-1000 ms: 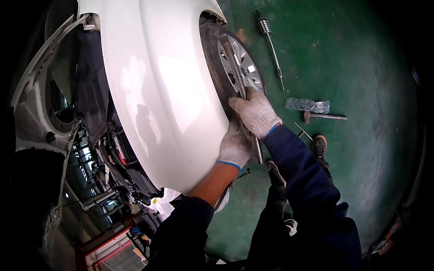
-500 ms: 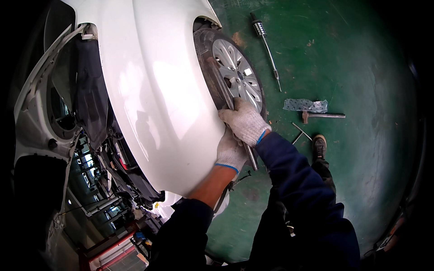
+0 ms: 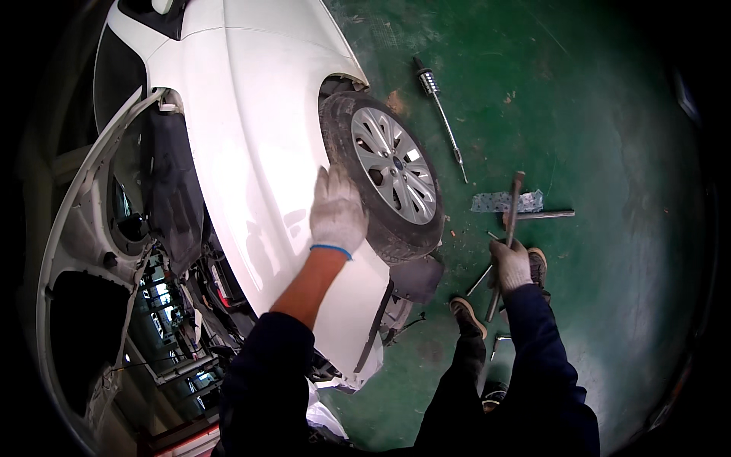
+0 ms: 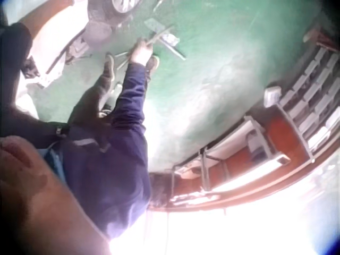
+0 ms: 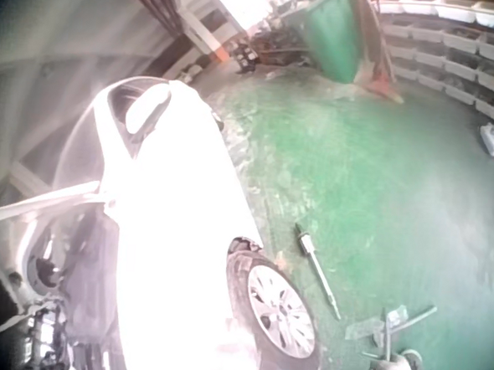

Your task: The person uses a hammer and a metal block to tap and straighten the front bumper and hood of a white car. They repeatedly strike the metal block placed against the bumper and hood edges to adjust the alignment of the vehicle's body panels.

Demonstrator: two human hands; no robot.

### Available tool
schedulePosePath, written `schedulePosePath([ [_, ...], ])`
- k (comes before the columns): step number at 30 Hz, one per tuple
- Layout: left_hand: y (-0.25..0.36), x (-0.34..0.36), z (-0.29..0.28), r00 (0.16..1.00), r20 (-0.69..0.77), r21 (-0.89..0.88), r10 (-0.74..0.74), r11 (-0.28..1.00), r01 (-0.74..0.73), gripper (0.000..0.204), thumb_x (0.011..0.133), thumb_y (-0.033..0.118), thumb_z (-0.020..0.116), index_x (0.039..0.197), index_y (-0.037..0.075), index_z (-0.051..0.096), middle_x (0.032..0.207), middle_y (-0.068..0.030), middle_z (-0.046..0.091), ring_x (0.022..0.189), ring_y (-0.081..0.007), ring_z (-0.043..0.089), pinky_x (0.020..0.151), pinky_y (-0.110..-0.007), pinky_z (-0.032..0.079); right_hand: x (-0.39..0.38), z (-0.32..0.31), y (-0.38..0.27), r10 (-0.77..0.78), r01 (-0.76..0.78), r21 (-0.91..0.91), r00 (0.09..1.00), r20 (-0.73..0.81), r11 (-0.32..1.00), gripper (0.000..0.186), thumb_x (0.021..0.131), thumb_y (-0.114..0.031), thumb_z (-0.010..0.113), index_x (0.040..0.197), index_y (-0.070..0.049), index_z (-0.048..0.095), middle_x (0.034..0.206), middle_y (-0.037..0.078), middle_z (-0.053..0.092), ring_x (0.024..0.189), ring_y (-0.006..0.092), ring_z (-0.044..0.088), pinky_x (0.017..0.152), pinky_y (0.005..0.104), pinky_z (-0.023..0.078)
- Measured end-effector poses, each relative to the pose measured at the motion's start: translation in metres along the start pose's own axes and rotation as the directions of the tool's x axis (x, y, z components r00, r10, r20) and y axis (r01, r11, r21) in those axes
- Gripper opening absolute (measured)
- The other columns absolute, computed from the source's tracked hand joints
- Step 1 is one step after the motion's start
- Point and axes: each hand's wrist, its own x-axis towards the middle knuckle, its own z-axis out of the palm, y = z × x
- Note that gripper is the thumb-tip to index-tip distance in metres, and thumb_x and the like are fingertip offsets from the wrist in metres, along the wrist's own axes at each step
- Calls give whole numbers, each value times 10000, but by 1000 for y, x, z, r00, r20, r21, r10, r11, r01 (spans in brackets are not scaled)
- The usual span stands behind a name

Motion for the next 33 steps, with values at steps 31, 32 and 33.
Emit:
schedulePosePath([
  [31,-77,-23,-34,978,-99,-114,-185,978,173,860,1010,610,449,1504,-89,373,1559,-292,382,1464,-435,332,1256,-539,189,99,-322,139,213,-200,73,930,-299,977,236,931,-296,715,825,-135,580,569,-16,457,380,150,417,328,361,363],
  [32,-74,-37,-34,982,-75,-156,-175,974,162,858,999,600,477,1506,-84,371,1574,-289,357,1486,-427,298,1264,-535,169,99,-319,152,215,-192,106,933,-290,976,235,930,-298,714,824,-135,581,569,-10,459,378,157,415,325,365,363],
  [33,-74,-44,-29,982,-71,-192,-176,968,159,857,998,597,483,1511,-81,368,1583,-283,347,1495,-422,283,1268,-530,158,94,-313,159,231,-201,128,922,-312,971,239,925,-295,715,816,-137,573,558,-7,451,377,163,410,332,368,356],
])
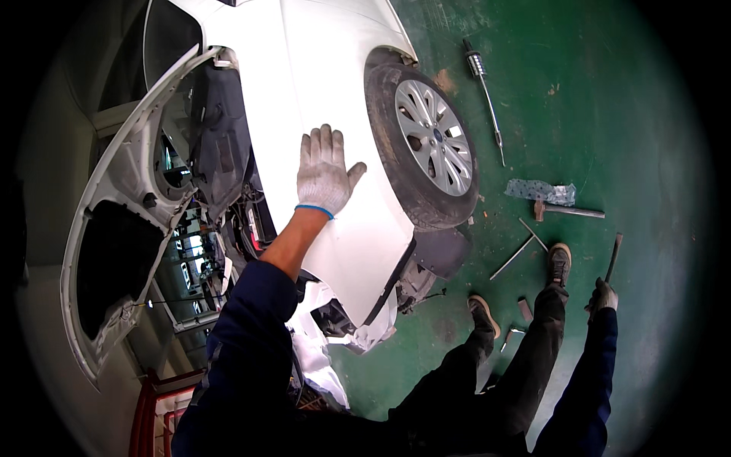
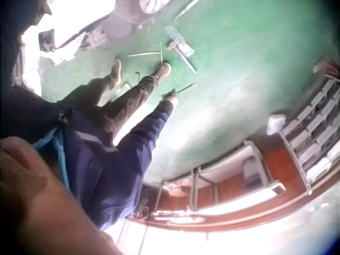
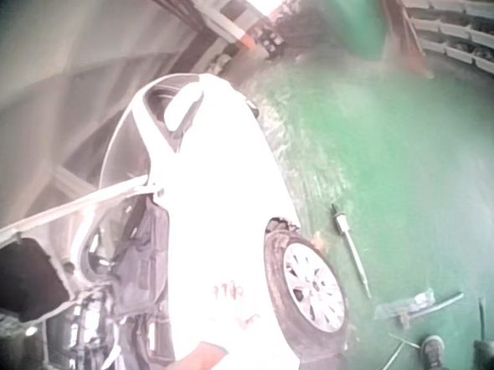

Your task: The person uses a hammer and a metal block to tap and straighten the front bumper and hood of a white car. They repeatedly strike the metal block placed against the bumper and hood edges to adjust the alignment of the vehicle's body panels.

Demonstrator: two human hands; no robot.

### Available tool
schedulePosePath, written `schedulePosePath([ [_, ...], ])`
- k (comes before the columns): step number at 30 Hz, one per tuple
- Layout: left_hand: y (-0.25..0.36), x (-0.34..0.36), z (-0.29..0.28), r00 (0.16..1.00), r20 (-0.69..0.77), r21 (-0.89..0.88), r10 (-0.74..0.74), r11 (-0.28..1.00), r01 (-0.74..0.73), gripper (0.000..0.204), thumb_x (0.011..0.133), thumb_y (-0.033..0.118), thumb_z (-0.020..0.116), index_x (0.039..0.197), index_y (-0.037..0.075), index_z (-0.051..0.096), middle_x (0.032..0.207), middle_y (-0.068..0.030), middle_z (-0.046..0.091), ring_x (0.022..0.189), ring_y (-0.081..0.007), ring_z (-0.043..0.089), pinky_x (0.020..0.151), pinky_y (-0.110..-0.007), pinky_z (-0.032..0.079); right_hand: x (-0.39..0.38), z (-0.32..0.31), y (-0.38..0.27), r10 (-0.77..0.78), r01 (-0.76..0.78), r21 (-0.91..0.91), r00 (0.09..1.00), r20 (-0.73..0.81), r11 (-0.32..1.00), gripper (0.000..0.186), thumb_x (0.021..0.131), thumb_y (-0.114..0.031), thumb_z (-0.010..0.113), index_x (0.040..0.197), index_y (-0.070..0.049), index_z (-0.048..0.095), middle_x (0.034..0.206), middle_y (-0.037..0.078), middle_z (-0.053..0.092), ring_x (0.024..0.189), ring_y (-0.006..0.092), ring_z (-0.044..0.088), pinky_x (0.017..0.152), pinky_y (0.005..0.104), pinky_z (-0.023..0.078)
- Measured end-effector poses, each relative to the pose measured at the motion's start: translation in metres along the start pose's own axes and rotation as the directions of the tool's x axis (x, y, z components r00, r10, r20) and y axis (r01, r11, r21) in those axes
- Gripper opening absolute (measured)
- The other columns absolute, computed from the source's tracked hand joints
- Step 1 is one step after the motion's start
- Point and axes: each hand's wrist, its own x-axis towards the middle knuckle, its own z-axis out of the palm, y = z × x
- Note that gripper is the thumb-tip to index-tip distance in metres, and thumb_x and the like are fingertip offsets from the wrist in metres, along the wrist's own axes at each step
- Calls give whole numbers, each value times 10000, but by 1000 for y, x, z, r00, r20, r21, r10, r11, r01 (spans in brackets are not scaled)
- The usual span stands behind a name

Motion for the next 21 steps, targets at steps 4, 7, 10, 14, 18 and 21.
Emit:
schedulePosePath([
  [4,-20,14,-7,999,50,-24,-3,1000,4,858,997,590,494,1527,-71,356,1603,-267,330,1517,-408,255,1275,-517,137,-21,-9,41,90,-91,-11,996,-28,996,254,909,-291,722,821,-127,549,545,2,449,378,171,412,348,375,355],
  [7,-39,54,-12,994,91,56,-52,997,47,872,1019,620,418,1550,-65,324,1629,-244,307,1536,-378,227,1279,-509,103,-27,-34,73,163,-170,-83,983,-86,982,273,906,-300,712,826,-104,539,550,14,444,373,192,413,345,390,372],
  [10,-49,110,-20,988,132,161,-78,985,56,905,1024,662,332,1580,-49,274,1656,-237,257,1556,-366,183,1285,-499,84,-31,-58,97,296,-306,-46,943,-155,951,325,908,-324,704,747,-177,463,508,-8,381,355,188,368,346,374,303],
  [14,-58,158,-19,971,197,222,-136,971,91,902,1024,675,302,1602,-16,257,1683,-218,213,1577,-352,143,1293,-476,62,-32,-95,105,334,-334,30,928,-166,942,333,908,-303,705,733,-192,445,501,-33,350,356,172,340,344,372,276],
  [18,-59,172,-14,972,192,248,-136,965,86,892,1037,665,265,1596,-31,260,1675,-236,221,1574,-365,154,1290,-486,84,-27,-111,88,320,-323,18,928,-188,946,345,917,-329,693,737,-203,428,508,-47,319,361,151,304,348,362,248],
  [21,-47,134,-9,982,179,243,-59,970,14,909,1043,669,228,1580,-63,268,1656,-267,245,1561,-392,187,1284,-504,122,-17,-113,67,291,-300,-18,938,-189,954,334,930,-336,676,748,-201,431,514,-47,320,362,149,305,348,361,257],
])
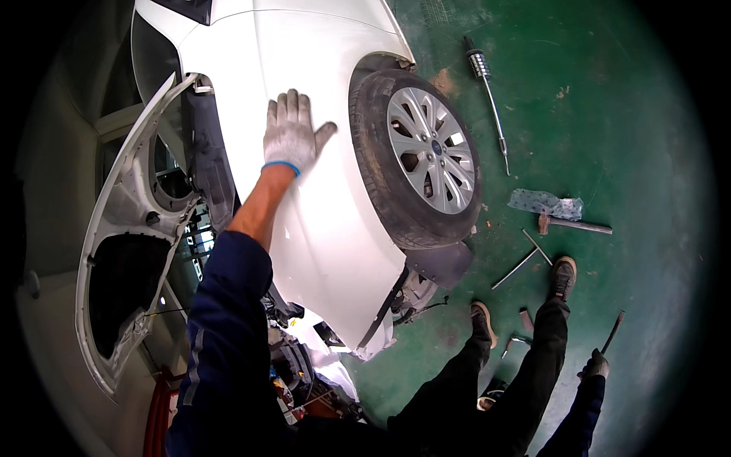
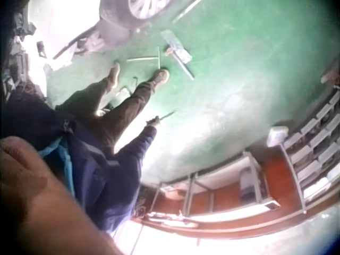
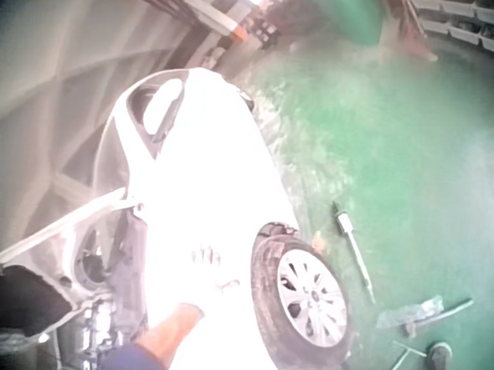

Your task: The person uses a hammer and a metal block to tap and straighten the front bumper and hood of a white car. They repeatedly strike the metal block placed against the bumper and hood edges to adjust the alignment of the vehicle's body panels.

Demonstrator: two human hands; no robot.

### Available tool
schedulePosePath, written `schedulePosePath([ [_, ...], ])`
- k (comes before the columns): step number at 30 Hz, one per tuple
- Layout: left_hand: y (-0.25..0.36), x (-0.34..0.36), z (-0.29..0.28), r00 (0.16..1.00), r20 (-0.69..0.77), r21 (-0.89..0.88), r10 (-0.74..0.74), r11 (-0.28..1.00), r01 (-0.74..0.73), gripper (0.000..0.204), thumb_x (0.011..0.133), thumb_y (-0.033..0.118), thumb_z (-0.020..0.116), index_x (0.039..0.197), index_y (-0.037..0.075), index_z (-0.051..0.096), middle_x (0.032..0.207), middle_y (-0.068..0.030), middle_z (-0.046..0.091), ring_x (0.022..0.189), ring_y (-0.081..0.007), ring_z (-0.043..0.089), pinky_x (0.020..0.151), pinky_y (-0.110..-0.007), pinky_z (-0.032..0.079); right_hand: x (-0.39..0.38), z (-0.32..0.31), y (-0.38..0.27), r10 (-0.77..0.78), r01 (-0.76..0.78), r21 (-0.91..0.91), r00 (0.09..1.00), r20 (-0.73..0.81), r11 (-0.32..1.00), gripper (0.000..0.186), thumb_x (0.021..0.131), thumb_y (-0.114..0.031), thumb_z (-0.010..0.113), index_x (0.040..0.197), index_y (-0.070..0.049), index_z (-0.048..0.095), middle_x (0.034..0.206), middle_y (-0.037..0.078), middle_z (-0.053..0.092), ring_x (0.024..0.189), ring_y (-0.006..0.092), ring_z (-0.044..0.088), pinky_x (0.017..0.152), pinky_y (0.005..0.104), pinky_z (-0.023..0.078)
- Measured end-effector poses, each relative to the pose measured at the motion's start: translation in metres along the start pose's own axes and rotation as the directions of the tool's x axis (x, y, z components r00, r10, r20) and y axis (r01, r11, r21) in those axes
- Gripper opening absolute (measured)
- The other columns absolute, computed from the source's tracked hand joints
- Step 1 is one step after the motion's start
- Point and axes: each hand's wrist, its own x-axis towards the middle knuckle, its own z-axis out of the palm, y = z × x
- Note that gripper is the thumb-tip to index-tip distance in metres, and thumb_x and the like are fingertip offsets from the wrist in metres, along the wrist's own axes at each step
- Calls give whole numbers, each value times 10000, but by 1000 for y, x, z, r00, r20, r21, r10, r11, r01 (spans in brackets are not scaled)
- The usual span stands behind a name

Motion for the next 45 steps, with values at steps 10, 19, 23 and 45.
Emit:
schedulePosePath([
  [10,3,-57,0,999,-43,-116,-30,993,25,917,1022,656,381,1547,-92,306,1628,-283,287,1539,-410,215,1271,-540,121,-50,55,-56,-194,197,-6,969,156,980,275,954,-323,651,802,-164,486,549,-38,396,360,146,380,313,354,359],
  [19,-61,90,-12,987,-33,60,-158,985,160,764,1034,585,360,1586,56,351,1663,-110,308,1543,-286,237,1254,-545,125,-86,35,-34,-241,240,58,970,22,969,243,952,-327,649,860,-148,513,569,-34,419,349,144,391,301,348,390],
  [23,-56,143,-11,983,-76,120,-169,977,177,762,1039,559,335,1577,20,359,1647,-147,339,1540,-296,247,1261,-515,127,-73,22,12,-160,169,58,978,-132,984,299,950,-369,662,789,-189,486,558,-43,379,367,147,354,336,373,340],
  [45,-27,-70,0,989,-113,-338,92,933,-125,843,978,551,549,1502,-85,371,1587,-246,343,1506,-390,262,1270,-511,162,-125,132,-49,-224,197,162,960,169,967,240,943,-348,677,834,-183,543,563,-34,426,387,160,393,350,367,350],
])
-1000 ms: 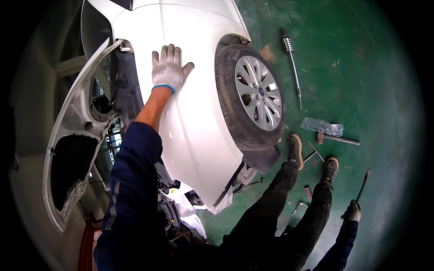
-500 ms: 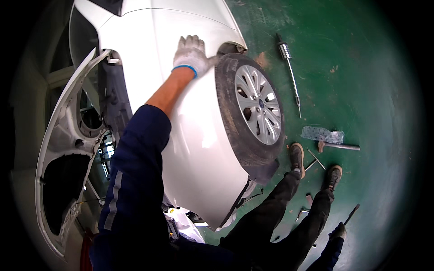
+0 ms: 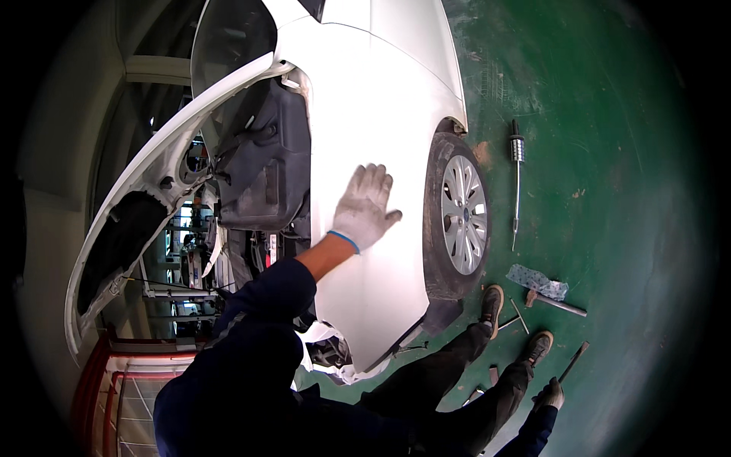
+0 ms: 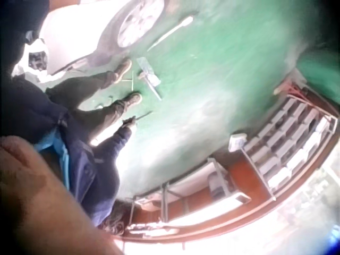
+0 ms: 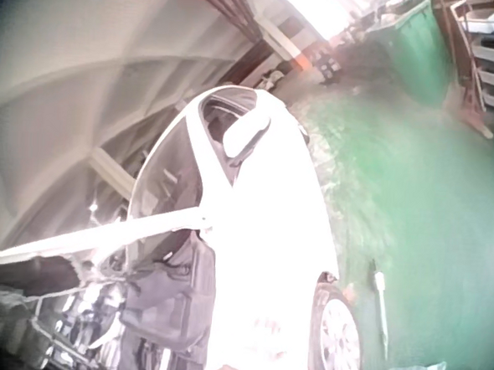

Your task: The person uses a hammer and a metal block to tap and straighten the front bumper and hood of a white car. They repeatedly strike the metal block placed against the bumper and hood edges to adjust the alignment of the vehicle's body panels.

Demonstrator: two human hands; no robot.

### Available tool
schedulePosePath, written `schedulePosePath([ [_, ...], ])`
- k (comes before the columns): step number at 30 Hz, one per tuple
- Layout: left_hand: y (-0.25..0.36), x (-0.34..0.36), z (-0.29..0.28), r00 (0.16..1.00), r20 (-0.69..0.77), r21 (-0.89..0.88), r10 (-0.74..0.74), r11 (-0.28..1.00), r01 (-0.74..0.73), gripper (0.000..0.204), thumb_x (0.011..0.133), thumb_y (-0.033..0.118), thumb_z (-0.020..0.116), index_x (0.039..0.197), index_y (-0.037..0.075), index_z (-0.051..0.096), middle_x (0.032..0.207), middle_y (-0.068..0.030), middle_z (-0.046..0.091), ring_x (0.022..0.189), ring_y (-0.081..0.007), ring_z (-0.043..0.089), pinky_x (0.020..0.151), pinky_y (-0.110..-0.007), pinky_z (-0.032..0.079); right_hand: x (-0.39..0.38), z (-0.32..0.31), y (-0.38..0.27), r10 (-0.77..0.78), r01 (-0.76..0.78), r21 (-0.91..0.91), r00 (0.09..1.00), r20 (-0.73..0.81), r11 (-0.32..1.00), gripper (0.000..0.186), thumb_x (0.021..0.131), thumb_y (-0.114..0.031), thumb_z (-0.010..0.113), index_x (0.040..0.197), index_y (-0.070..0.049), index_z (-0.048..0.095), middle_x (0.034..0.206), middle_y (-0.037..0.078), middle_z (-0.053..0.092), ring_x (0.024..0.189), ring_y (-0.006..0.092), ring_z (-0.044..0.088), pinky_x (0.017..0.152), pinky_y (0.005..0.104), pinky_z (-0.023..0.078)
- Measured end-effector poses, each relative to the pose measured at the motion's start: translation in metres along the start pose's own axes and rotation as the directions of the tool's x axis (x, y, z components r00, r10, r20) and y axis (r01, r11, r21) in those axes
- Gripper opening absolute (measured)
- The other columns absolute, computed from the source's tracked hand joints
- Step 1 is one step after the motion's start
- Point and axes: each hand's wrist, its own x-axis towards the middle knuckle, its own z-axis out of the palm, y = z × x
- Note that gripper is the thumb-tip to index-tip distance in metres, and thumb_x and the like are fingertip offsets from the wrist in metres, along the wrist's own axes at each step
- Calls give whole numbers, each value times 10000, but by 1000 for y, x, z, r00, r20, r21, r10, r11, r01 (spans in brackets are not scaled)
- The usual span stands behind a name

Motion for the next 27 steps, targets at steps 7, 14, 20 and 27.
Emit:
schedulePosePath([
  [7,-111,58,-28,905,-168,-202,-391,912,357,888,973,550,562,1544,-72,285,1634,-293,234,1526,-409,231,1244,-505,233,-6,-28,-36,-41,27,-134,994,-103,991,280,928,-311,690,798,-135,515,557,-5,419,353,179,391,312,389,383],
  [14,-169,113,-16,747,-89,-630,-659,618,470,922,941,626,563,1528,-49,339,1446,-313,523,1343,-440,521,1130,-486,412,-21,-17,-25,36,-69,-160,980,-197,985,275,917,-271,684,774,-137,492,538,9,403,393,207,389,364,423,359],
  [20,-165,124,-2,744,-261,-600,-615,707,374,857,938,546,582,1539,-7,322,1561,-260,405,1421,-401,434,1156,-493,381,-73,35,-37,77,-109,-279,989,-123,954,258,924,-231,660,748,-123,505,530,18,432,390,213,413,356,422,382],
  [27,-103,49,9,712,-340,-574,-614,735,360,800,950,447,597,1521,-52,340,1526,-282,425,1403,-405,433,1181,-481,331,-113,72,-70,41,-13,-364,997,70,931,253,964,-252,637,773,-134,520,555,26,463,386,211,425,353,401,381],
])
